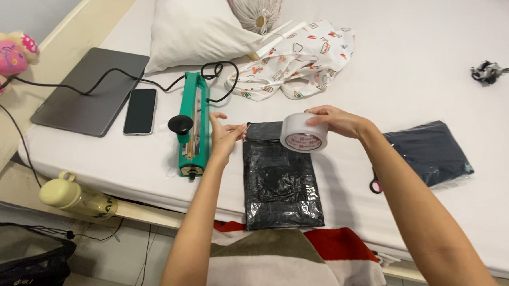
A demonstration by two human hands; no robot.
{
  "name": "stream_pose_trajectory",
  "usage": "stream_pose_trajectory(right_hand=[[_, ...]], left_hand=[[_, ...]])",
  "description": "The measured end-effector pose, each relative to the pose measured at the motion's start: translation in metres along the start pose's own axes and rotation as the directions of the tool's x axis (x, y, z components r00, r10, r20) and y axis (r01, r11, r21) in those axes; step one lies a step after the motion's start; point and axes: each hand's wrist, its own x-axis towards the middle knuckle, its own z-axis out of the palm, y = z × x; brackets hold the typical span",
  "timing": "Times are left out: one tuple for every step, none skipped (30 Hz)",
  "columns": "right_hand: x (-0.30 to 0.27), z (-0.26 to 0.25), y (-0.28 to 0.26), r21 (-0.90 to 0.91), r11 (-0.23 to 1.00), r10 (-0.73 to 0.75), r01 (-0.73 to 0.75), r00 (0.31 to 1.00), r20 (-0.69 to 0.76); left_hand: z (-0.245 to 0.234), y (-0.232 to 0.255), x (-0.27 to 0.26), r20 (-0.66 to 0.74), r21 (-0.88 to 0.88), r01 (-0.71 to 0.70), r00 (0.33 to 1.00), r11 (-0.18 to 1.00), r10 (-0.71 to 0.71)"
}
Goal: The person wraps a dark rectangular item in black plastic wrap on a bed. They fold the wrap around the item, smooth the edges, and secure the package with clear tape. Scissors are used to cut the tape.
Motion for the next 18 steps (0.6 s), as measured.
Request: stream_pose_trajectory(right_hand=[[0.004,0.0,0.0,-0.084,0.996,0.005,-0.008,1.0,-0.029],[0.006,0.0,0.0,-0.198,0.98,0.028,-0.032,0.999,-0.025],[0.008,0.0,-0.001,-0.309,0.949,0.052,-0.056,0.998,-0.022],[0.012,0.001,-0.003,-0.417,0.906,0.071,-0.073,0.997,-0.021],[0.015,0.001,-0.006,-0.507,0.856,0.086,-0.103,0.995,-0.056],[0.017,0.0,-0.009,-0.59,0.796,0.096,-0.133,0.991,-0.093],[0.017,0.0,-0.011,-0.667,0.727,0.102,-0.164,0.986,-0.131],[0.017,0.001,-0.012,-0.734,0.638,0.163,-0.233,0.972,-0.167],[0.017,0.003,-0.012,-0.79,0.538,0.218,-0.296,0.953,-0.208],[0.017,0.004,-0.012,-0.833,0.427,0.268,-0.353,0.929,-0.256],[0.017,0.004,-0.01,-0.844,0.408,0.271,-0.348,0.929,-0.252],[0.018,0.003,-0.008,-0.857,0.387,0.273,-0.341,0.93,-0.247],[0.021,0.002,-0.006,-0.869,0.365,0.275,-0.335,0.93,-0.243],[0.022,0.001,-0.001,-0.862,0.399,0.283,-0.313,0.936,-0.209],[0.022,-0.002,0.003,-0.854,0.432,0.29,-0.291,0.941,-0.174],[0.024,-0.007,0.007,-0.845,0.464,0.291,-0.266,0.947,-0.139],[0.027,-0.01,0.01,-0.838,0.476,0.287,-0.266,0.948,-0.138],[0.028,-0.011,0.015,-0.83,0.49,0.288,-0.266,0.948,-0.134]], left_hand=[[-0.004,-0.003,0.005,-0.024,0.062,-0.008,1.0,0.998,0.01],[-0.005,-0.006,0.008,-0.045,0.122,-0.012,0.999,0.992,0.018],[-0.006,-0.008,0.01,-0.066,0.182,-0.014,0.997,0.983,0.027],[-0.008,-0.009,0.01,-0.085,0.176,-0.007,0.996,0.984,0.022],[-0.009,-0.01,0.009,-0.104,0.17,0.001,0.994,0.985,0.017],[-0.01,-0.011,0.007,-0.122,0.164,0.008,0.992,0.986,0.012],[-0.011,-0.012,0.004,-0.12,0.15,-0.004,0.993,0.989,0.022],[-0.01,-0.016,0.001,-0.115,0.135,-0.016,0.993,0.991,0.031],[-0.009,-0.019,-0.002,-0.11,0.119,-0.028,0.993,0.992,0.041],[-0.008,-0.023,-0.004,-0.13,0.144,-0.022,0.991,0.989,0.04],[-0.006,-0.028,-0.005,-0.149,0.168,-0.015,0.988,0.986,0.041],[-0.005,-0.034,-0.006,-0.17,0.191,-0.009,0.985,0.982,0.042],[-0.007,-0.038,-0.006,-0.157,0.171,0.017,0.988,0.985,0.01],[-0.012,-0.043,-0.006,-0.142,0.153,0.046,0.99,0.987,-0.024],[-0.016,-0.047,-0.006,-0.128,0.136,0.075,0.99,0.988,-0.058],[-0.018,-0.051,-0.003,-0.114,0.148,0.085,0.991,0.985,-0.069],[-0.021,-0.056,0.0,-0.1,0.16,0.095,0.992,0.983,-0.08],[-0.024,-0.062,-0.001,-0.088,0.172,0.111,0.991,0.979,-0.096]])
